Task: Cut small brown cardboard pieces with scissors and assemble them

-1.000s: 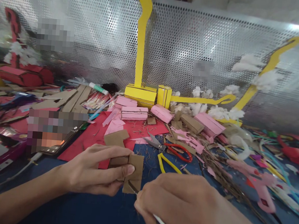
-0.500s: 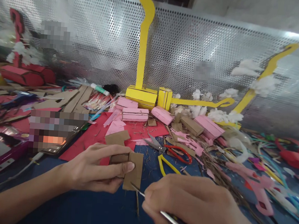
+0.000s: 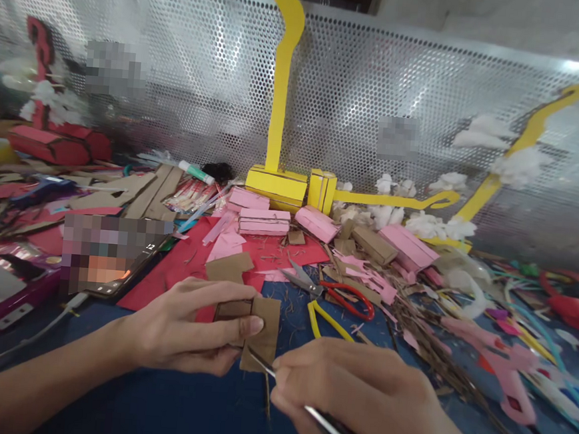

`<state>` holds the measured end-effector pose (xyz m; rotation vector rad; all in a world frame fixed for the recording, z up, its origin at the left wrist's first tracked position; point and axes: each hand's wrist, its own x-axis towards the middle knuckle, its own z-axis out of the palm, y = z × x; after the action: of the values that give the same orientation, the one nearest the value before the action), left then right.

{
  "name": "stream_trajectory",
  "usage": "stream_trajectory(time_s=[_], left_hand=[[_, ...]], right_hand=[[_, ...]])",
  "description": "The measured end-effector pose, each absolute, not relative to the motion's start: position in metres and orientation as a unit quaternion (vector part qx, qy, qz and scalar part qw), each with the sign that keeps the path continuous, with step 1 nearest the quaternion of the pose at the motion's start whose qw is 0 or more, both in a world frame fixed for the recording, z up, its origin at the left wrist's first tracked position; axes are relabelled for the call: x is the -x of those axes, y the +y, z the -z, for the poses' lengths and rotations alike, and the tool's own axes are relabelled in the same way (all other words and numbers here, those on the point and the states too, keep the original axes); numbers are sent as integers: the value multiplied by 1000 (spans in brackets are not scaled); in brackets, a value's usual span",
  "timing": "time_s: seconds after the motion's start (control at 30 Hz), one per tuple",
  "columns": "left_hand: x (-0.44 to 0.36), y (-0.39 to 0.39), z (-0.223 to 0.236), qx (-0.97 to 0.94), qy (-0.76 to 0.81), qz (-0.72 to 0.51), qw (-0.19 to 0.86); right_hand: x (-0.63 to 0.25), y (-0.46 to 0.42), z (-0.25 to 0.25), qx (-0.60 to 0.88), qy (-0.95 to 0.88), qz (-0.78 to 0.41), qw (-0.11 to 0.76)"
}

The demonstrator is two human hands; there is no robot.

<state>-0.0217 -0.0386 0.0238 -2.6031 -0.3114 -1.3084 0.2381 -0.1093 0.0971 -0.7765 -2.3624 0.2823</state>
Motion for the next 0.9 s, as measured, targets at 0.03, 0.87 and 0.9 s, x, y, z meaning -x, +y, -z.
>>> stream_trajectory(time_s=[0.03,0.87,0.9], left_hand=[[22,-39,-23,883,-105,445,105],[20,-40,-25,887,-99,438,106],[20,-40,-25,887,-98,439,105]], right_hand=[[-237,-109,-100,276,-904,-111,307],[-234,-109,-92,262,-902,-106,326],[-236,-111,-92,274,-896,-99,335]])
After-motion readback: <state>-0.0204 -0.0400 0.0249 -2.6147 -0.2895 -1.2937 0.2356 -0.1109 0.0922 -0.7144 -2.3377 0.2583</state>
